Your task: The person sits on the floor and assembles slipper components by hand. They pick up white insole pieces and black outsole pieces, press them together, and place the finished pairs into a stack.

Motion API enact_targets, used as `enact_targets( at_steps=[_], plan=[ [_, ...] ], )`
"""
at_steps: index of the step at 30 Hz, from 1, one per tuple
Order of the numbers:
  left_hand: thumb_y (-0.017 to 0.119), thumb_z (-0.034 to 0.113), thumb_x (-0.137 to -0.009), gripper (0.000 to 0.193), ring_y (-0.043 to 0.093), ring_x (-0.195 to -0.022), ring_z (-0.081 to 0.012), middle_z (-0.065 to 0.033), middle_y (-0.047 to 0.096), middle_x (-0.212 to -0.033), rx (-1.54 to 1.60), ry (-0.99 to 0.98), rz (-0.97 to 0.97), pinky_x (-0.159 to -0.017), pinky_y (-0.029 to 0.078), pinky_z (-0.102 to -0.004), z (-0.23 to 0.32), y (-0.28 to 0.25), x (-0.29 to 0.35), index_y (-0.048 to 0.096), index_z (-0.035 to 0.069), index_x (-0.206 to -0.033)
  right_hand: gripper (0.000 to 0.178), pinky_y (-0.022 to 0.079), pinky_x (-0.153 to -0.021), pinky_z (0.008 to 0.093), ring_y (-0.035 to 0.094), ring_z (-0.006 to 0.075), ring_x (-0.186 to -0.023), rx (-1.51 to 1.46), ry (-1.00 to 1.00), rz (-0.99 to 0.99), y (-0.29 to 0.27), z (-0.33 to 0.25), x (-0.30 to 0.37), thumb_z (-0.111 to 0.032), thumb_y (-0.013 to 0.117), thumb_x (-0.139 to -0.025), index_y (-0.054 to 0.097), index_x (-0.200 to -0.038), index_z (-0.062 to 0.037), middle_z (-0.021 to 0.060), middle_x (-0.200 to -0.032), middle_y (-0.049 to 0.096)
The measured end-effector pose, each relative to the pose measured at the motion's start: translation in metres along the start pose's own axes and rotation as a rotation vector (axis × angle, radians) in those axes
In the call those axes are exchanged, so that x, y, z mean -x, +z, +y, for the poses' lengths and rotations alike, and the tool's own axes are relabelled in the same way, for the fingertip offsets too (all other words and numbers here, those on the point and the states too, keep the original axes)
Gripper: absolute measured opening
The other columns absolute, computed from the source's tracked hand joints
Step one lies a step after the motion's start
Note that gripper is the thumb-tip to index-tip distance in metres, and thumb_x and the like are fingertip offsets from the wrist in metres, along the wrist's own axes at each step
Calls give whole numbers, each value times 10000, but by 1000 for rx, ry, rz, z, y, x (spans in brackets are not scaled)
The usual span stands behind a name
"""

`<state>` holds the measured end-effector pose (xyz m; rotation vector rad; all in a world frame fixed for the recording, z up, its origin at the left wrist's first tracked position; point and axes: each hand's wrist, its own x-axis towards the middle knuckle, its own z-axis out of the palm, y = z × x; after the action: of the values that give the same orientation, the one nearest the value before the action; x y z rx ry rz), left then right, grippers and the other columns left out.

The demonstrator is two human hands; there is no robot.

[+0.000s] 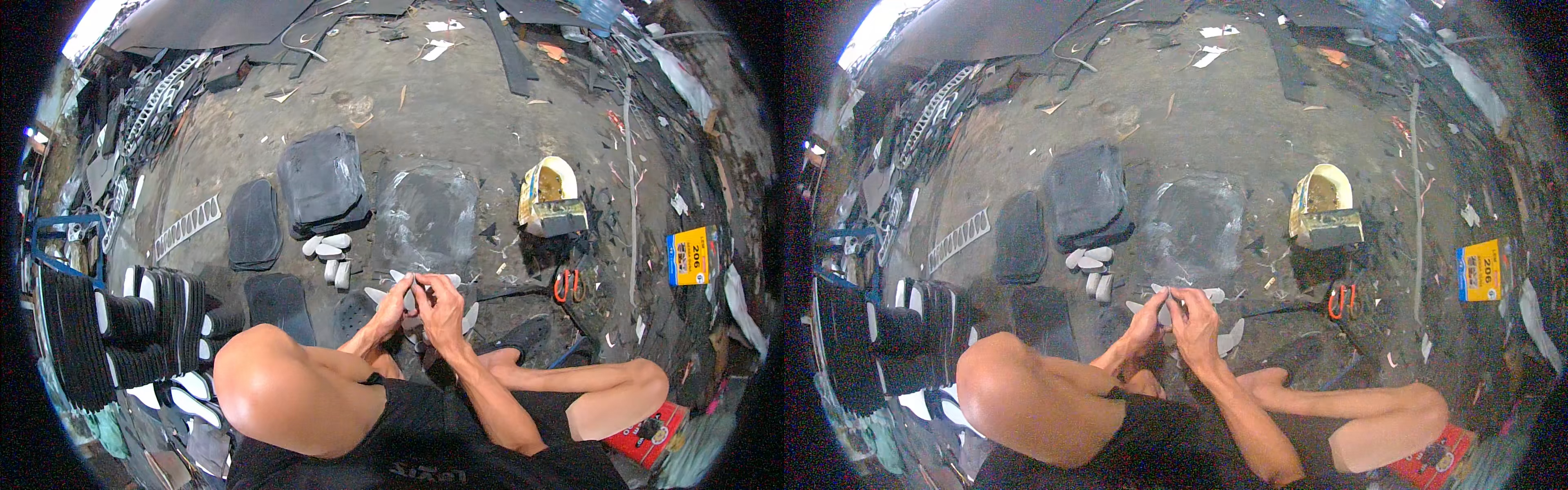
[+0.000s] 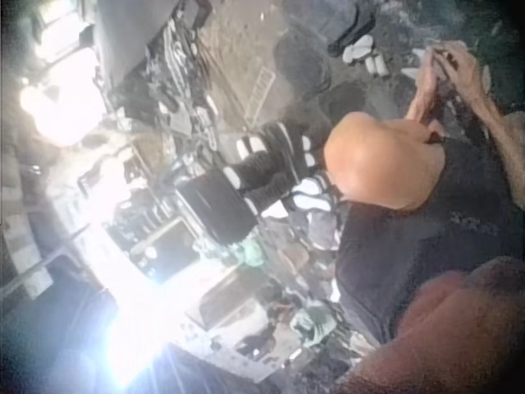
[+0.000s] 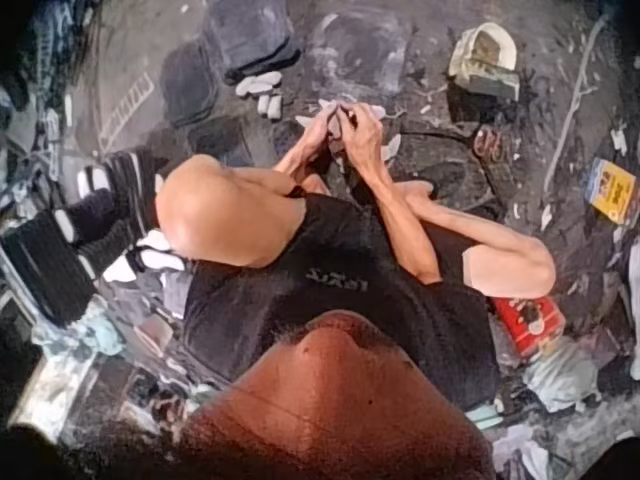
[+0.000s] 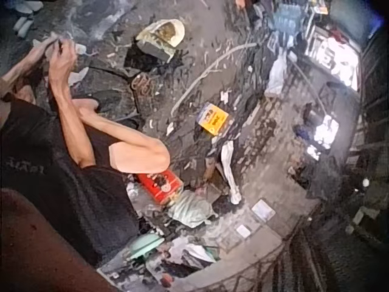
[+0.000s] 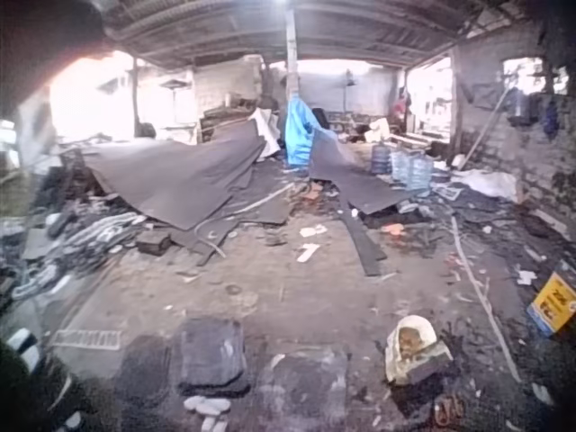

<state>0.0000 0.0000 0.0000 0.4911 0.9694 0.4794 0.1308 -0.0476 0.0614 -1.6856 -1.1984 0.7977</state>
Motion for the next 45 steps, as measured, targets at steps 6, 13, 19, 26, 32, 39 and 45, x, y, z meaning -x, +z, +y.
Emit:
enact_targets(
  at_steps=[6, 13, 19, 26, 32, 39, 45],
  plan=[
    [496, 515, -1112, 413, 581, -1098, -108, 29, 649, -1184, -399, 198, -139, -889, 491, -344, 39, -10, 7, 631, 149, -1245, 222, 548, -790, 326, 672, 174, -913, -60, 32, -297, -32, -2, -51, -181, 819, -942, 752, -1078, -19, 63, -1047, 690],
    [414, 444, -1159, 425, 496, -643, -106, 32, 504, -766, 2, 280, 317, -593, 384, -294, 77, 16, 3, 615, 118, -977, 147, 581, -802, 358, 666, 228, -950, -56, -100, -383, -44, -57, -39, -106, 743, -978, 673, -1026, 15, 106, -1049, 637],
    [392, 434, -1165, 393, 548, -680, -152, -5, 538, -864, 218, 307, 0, -668, 400, -312, 103, 6, 12, 602, 104, -1125, 218, 573, -817, 482, 714, 410, -979, 251, 46, -413, -55, -6, -21, -116, 680, -999, 675, -1203, -39, 207, -1213, 665],
    [447, 392, -1178, 366, 576, -835, -110, -5, 604, -1008, 0, 296, -124, -764, 477, -291, 66, 25, 27, 625, 77, -1236, 280, 570, -685, 330, 722, 190, -884, -1, -88, -43, -29, -59, -35, -130, 725, -1015, 747, -1283, -53, 134, -1192, 704],
    [465, 370, -1173, 321, 563, -768, -97, 8, 615, -956, -21, 296, -93, -700, 463, -263, 53, 25, 26, 621, 90, -1191, 178, 549, -657, 306, 692, 151, -869, -49, -33, -52, -24, -43, -34, -154, 744, -1012, 739, -1113, -7, 97, -1133, 714],
    [494, 405, -1127, 340, 535, -709, -104, 21, 547, -859, 252, 452, 298, -652, 420, -299, 70, -12, 13, 669, 116, -1080, 181, 562, -732, 365, 726, 250, -844, 51, 49, -288, -61, -58, -31, -119, 701, -1015, 671, -1135, 13, 130, -989, 743],
    [520, 427, -1084, 384, 531, -816, -109, 24, 606, -899, -171, 224, -11, -729, 413, -266, 44, 1, 11, 710, 104, -1001, 273, 575, -829, 539, 721, 450, -964, 406, -119, -196, -39, -4, -18, -143, 696, -998, 694, -1252, -43, 216, -1198, 707]
  ],
)
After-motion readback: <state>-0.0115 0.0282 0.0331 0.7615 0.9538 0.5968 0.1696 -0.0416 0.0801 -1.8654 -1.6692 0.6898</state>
